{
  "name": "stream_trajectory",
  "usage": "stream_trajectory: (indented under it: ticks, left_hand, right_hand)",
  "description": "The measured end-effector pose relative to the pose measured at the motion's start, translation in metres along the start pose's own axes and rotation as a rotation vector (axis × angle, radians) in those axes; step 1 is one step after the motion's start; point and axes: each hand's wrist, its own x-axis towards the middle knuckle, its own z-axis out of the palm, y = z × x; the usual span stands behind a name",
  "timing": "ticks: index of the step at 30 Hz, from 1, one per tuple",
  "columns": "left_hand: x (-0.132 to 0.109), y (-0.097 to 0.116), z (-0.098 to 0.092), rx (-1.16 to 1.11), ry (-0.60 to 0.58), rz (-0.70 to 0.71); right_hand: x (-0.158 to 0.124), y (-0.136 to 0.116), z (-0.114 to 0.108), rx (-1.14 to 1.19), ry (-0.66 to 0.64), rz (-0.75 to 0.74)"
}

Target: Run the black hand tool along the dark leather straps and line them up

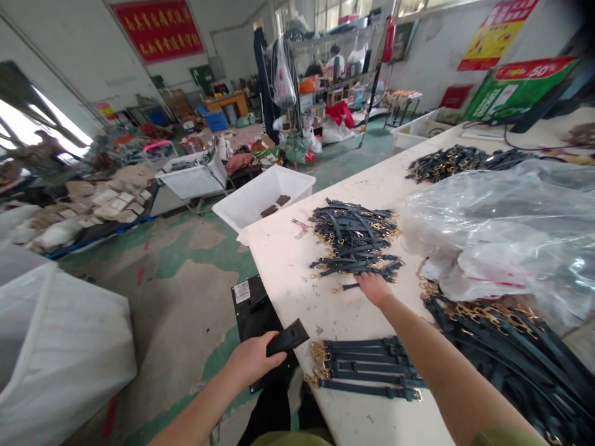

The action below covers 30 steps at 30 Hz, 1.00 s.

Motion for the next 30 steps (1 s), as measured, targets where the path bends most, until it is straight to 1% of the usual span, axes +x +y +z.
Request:
stream_trajectory:
  ticks: [3, 5, 7, 10, 12, 16, 18, 20, 22, 26, 30]
  left_hand:
    - [0.0, -0.002, 0.005, 0.012, -0.012, 0.003]
    - [0.0, 0.0, 0.006, 0.019, -0.027, 0.014]
    - [0.0, 0.004, 0.005, 0.03, -0.048, 0.038]
    - [0.005, 0.01, 0.003, 0.086, -0.066, 0.092]
    - [0.015, 0.017, 0.002, 0.139, -0.064, 0.124]
    - [0.046, 0.043, 0.005, 0.215, -0.034, 0.179]
    - [0.063, 0.058, 0.008, 0.238, -0.039, 0.18]
    - [0.075, 0.068, 0.009, 0.256, -0.061, 0.166]
    - [0.08, 0.072, 0.011, 0.282, -0.07, 0.17]
    - [0.079, 0.073, 0.016, 0.34, -0.044, 0.227]
    - [0.08, 0.076, 0.019, 0.323, -0.059, 0.226]
  right_hand:
    - [-0.014, -0.013, 0.004, 0.019, -0.026, -0.107]
    - [-0.029, -0.032, 0.006, 0.052, -0.055, -0.193]
    - [-0.045, -0.057, 0.008, 0.092, -0.071, -0.24]
    - [-0.066, -0.09, 0.012, 0.154, -0.071, -0.23]
    - [-0.074, -0.102, 0.015, 0.211, -0.079, -0.17]
    - [-0.08, -0.104, 0.02, 0.358, -0.05, -0.033]
    - [-0.081, -0.103, 0.02, 0.393, -0.027, 0.007]
    - [-0.081, -0.102, 0.02, 0.397, -0.029, 0.022]
    - [-0.082, -0.102, 0.019, 0.397, -0.041, 0.018]
    - [-0.081, -0.101, 0.02, 0.428, -0.034, 0.011]
    - [-0.079, -0.099, 0.019, 0.449, -0.028, 0.029]
